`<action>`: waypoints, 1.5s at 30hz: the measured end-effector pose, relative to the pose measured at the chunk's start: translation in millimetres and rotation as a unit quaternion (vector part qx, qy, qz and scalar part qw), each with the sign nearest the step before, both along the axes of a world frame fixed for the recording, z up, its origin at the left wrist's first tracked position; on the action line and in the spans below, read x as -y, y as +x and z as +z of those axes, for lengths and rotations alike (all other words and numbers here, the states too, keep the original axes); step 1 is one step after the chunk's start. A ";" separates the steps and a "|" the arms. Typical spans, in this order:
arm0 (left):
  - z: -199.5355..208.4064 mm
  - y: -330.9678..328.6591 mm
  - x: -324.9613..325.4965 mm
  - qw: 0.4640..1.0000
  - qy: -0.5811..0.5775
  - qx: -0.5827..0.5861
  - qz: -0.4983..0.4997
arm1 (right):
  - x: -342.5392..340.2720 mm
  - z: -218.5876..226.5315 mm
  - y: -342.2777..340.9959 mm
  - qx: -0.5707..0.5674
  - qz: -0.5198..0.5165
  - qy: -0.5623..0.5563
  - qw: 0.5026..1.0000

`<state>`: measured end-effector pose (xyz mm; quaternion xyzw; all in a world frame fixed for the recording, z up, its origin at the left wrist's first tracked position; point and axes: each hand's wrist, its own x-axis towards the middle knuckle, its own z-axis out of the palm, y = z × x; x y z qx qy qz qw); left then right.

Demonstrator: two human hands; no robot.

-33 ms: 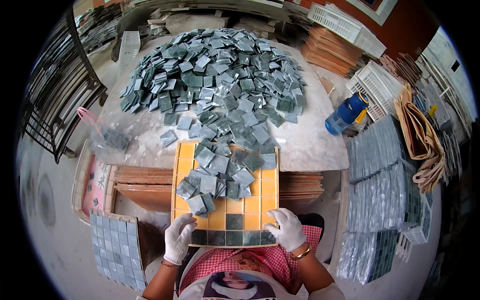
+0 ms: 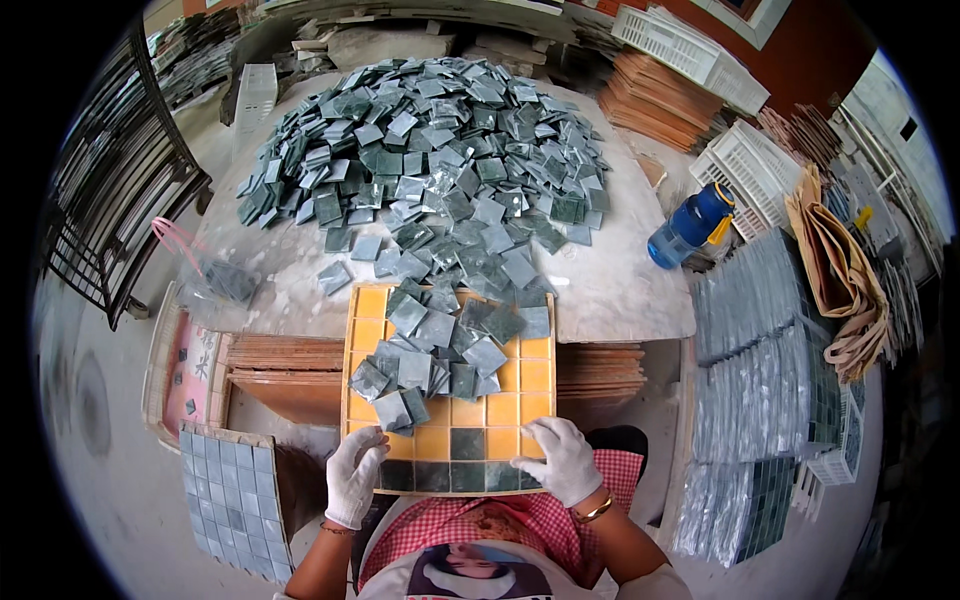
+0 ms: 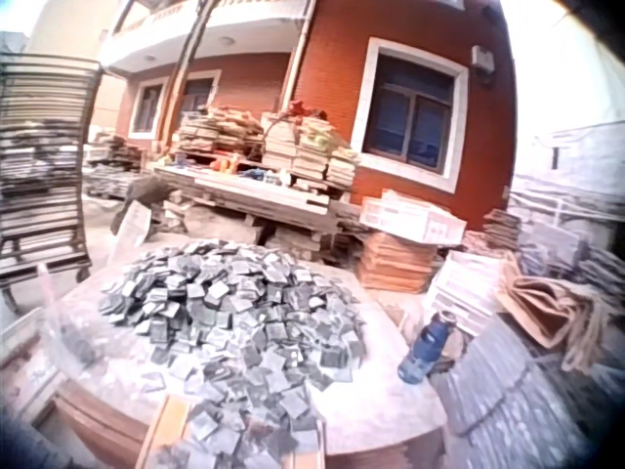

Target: The person places small square tiles into a yellow grid frame, filling the slots one by one. They then flip the frame to reveal the assembled tile sheet and set it aside before starting a new frame.

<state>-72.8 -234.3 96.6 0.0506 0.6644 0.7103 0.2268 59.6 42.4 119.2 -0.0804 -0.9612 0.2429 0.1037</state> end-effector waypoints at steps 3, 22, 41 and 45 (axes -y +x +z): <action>0.5 -2.6 -3.1 1.000 0.002 -0.010 0.018 | 27.9 -25.0 -1.7 0.000 0.050 0.089 0.995; -6.5 5.7 -2.1 0.998 -0.025 -0.054 -0.002 | 38.6 -28.2 26.6 0.025 0.062 0.060 0.996; -6.4 -47.6 -29.7 0.798 -0.397 -0.435 -0.129 | -2.2 -17.9 -110.9 -0.010 0.124 -0.023 0.992; -3.5 -45.4 -23.6 0.800 -0.379 -0.451 -0.113 | -9.4 0.1 -79.5 -0.011 0.111 -0.122 0.986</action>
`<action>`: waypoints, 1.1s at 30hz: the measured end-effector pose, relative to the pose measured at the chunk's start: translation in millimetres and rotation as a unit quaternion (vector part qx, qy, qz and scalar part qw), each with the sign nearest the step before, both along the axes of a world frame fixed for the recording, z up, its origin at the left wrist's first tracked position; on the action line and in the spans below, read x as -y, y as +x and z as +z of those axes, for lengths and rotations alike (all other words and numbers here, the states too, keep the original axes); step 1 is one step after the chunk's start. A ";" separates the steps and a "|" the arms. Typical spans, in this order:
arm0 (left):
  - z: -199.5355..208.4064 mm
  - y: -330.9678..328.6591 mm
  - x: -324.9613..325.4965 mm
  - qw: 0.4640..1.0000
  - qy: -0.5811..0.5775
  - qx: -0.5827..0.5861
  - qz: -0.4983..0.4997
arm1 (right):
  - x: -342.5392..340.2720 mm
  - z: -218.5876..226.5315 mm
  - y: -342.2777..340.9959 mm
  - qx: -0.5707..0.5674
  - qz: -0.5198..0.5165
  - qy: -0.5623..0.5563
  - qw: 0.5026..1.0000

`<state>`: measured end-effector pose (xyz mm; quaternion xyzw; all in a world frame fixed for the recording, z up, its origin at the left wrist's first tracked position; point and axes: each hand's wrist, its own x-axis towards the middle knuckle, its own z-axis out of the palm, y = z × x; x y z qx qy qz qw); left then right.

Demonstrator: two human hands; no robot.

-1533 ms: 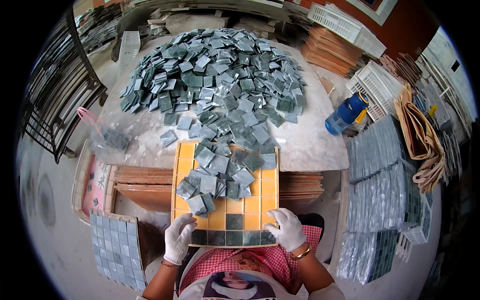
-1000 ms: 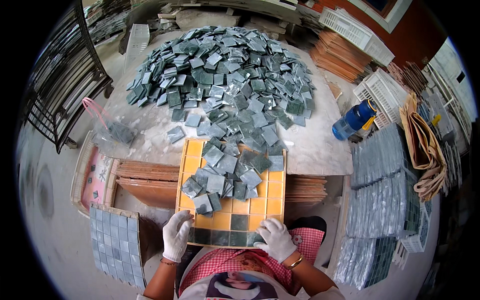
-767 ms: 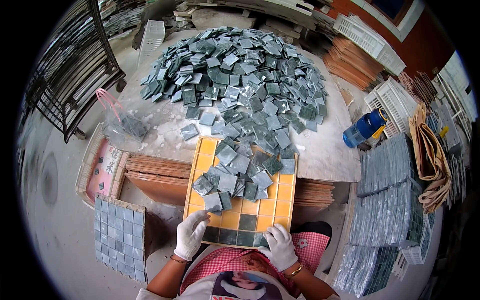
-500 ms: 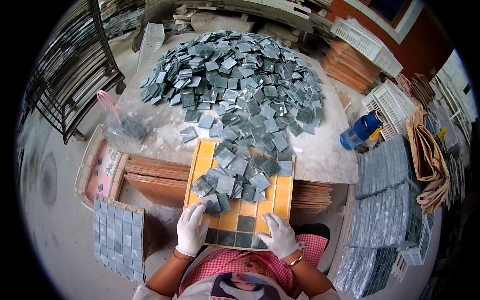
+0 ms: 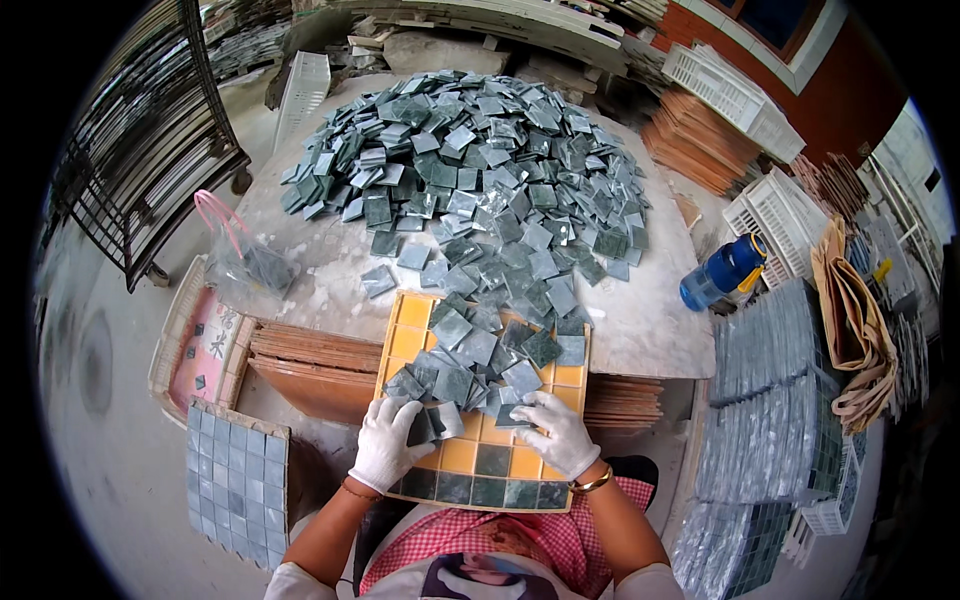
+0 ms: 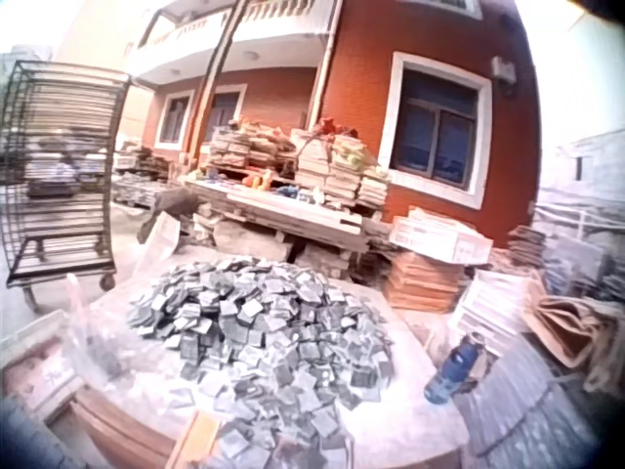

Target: The person places small square tiles into a yellow grid frame, filling the slots one by one. They then flip the frame to reveal the assembled tile sheet and set it aside before starting a new frame.

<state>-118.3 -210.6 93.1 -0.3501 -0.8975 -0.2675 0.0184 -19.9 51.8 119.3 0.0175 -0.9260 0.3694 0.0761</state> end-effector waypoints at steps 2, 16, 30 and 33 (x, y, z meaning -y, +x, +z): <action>9.7 8.9 1.1 1.000 0.002 0.015 -0.004 | -6.2 1.4 29.6 0.013 -0.014 -0.029 0.999; 8.5 42.6 -14.0 0.985 -0.064 0.080 -0.141 | 4.7 -33.1 64.7 -0.013 0.021 0.123 0.992; -6.6 42.0 -13.5 0.987 0.014 0.095 -0.128 | 14.8 -26.5 60.6 0.005 -0.022 0.020 1.000; -4.2 45.3 -17.2 0.988 0.012 0.125 -0.085 | 24.1 -19.3 42.9 -0.018 -0.003 0.029 0.999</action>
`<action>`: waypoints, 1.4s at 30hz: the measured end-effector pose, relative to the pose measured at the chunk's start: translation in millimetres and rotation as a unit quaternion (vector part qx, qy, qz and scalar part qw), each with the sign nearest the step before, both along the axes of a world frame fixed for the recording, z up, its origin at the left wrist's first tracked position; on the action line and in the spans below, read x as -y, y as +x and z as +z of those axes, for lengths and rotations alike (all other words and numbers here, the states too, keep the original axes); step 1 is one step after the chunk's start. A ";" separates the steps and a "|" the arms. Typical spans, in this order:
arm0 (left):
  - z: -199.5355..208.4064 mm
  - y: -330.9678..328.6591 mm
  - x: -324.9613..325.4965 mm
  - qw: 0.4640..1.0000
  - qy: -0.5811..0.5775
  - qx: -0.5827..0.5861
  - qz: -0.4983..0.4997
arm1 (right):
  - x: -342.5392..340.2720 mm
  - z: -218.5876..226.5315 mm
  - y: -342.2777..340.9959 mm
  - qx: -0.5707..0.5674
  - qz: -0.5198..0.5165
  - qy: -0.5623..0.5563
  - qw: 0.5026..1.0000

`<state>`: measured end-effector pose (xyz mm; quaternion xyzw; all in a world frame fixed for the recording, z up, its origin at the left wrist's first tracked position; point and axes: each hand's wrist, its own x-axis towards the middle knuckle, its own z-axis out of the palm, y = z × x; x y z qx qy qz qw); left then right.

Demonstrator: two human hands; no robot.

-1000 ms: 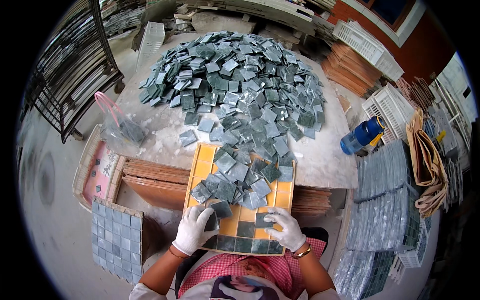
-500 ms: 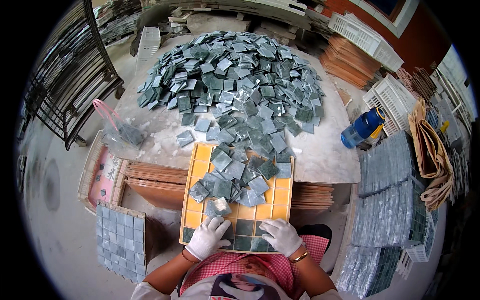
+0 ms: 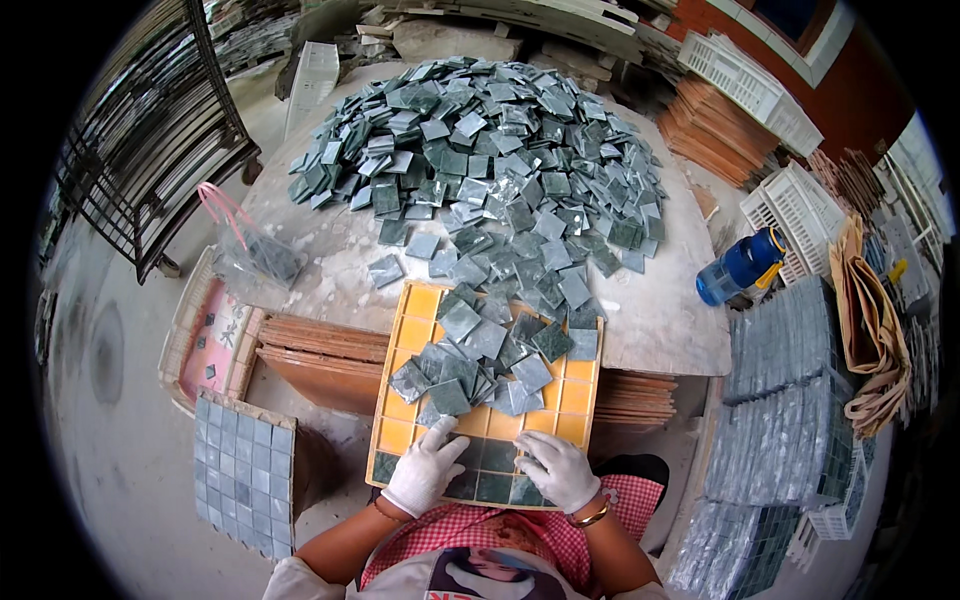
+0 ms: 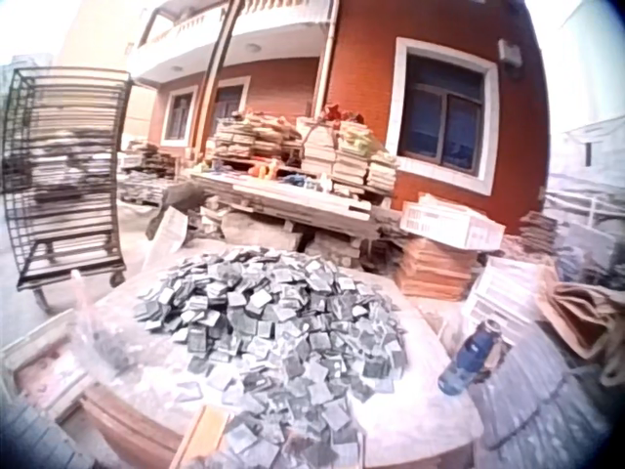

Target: The person places small square tiles into a yellow grid frame, filling the slots one by one. They then flip the frame to reveal the assembled tile sheet and set it aside before starting a new frame.

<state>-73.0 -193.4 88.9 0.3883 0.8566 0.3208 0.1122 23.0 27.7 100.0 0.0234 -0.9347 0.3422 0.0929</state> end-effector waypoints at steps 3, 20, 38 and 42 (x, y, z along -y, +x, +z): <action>-3.4 8.2 0.7 0.999 -0.016 -0.020 0.031 | 13.4 2.8 -18.3 -0.031 0.010 0.055 0.998; -7.0 -23.4 -4.8 0.974 -0.019 -0.119 0.192 | 28.4 13.5 -88.2 0.038 0.043 0.006 0.998; 33.0 -14.8 10.1 0.995 -0.044 -0.063 0.069 | -55.2 26.8 36.2 0.137 -0.099 -0.079 0.982; 36.0 16.7 -9.4 0.938 0.128 0.322 -0.015 | -1.8 37.0 23.3 0.120 -0.022 -0.133 0.984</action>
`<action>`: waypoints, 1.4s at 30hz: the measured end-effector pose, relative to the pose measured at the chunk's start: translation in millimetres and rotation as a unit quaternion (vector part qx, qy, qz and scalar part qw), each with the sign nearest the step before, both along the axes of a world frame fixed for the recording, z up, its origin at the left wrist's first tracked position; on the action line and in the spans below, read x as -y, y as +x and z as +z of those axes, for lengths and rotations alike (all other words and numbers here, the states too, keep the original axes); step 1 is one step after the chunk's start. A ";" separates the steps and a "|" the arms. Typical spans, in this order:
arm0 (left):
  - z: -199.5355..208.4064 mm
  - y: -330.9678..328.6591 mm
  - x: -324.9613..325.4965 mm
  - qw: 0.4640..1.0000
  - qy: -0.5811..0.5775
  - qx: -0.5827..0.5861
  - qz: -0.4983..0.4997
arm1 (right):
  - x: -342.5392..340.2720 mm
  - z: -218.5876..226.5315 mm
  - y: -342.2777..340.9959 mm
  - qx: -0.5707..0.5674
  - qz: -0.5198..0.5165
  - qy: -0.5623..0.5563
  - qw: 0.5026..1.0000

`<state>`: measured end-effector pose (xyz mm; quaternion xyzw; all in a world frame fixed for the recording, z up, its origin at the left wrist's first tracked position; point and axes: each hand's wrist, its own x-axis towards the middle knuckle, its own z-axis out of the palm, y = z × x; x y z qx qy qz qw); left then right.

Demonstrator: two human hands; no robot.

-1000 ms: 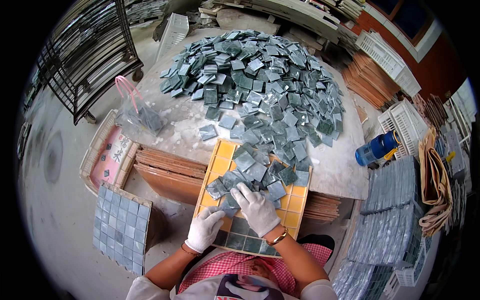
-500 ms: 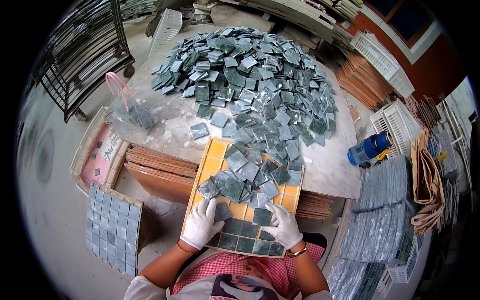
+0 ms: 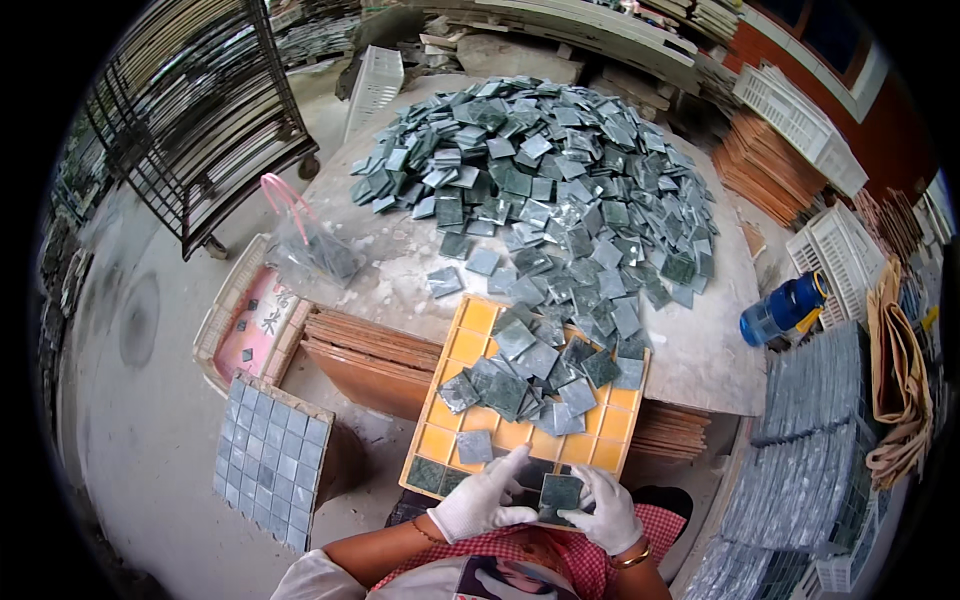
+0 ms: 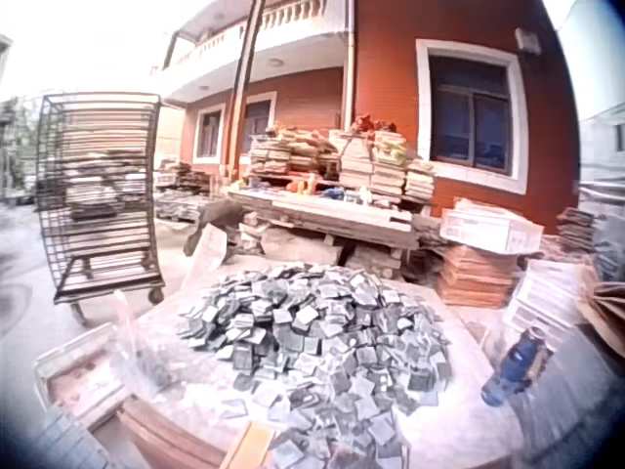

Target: The person places small square tiles into a yellow grid frame, filling the slots one by one. They then flip the frame to reveal the assembled tile sheet and set it aside before starting a new frame.

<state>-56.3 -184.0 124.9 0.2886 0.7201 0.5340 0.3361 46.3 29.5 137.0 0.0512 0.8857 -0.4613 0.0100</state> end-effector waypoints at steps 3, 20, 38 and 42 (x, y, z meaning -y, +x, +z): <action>-16.0 6.1 0.8 0.991 0.082 0.083 0.068 | 32.1 -3.8 -16.4 -0.142 0.123 0.065 0.980; -24.2 -208.0 160.3 0.861 0.120 -0.012 0.494 | -17.3 -16.3 -40.0 -0.040 -0.054 0.095 0.993; -2.5 -89.5 51.1 0.976 -0.104 -0.189 -0.012 | 38.5 -15.6 -124.1 -0.146 0.021 0.256 0.955; -21.9 -91.3 57.2 0.979 -0.137 -0.150 0.006 | 42.4 -20.9 -140.6 -0.052 0.014 0.271 0.961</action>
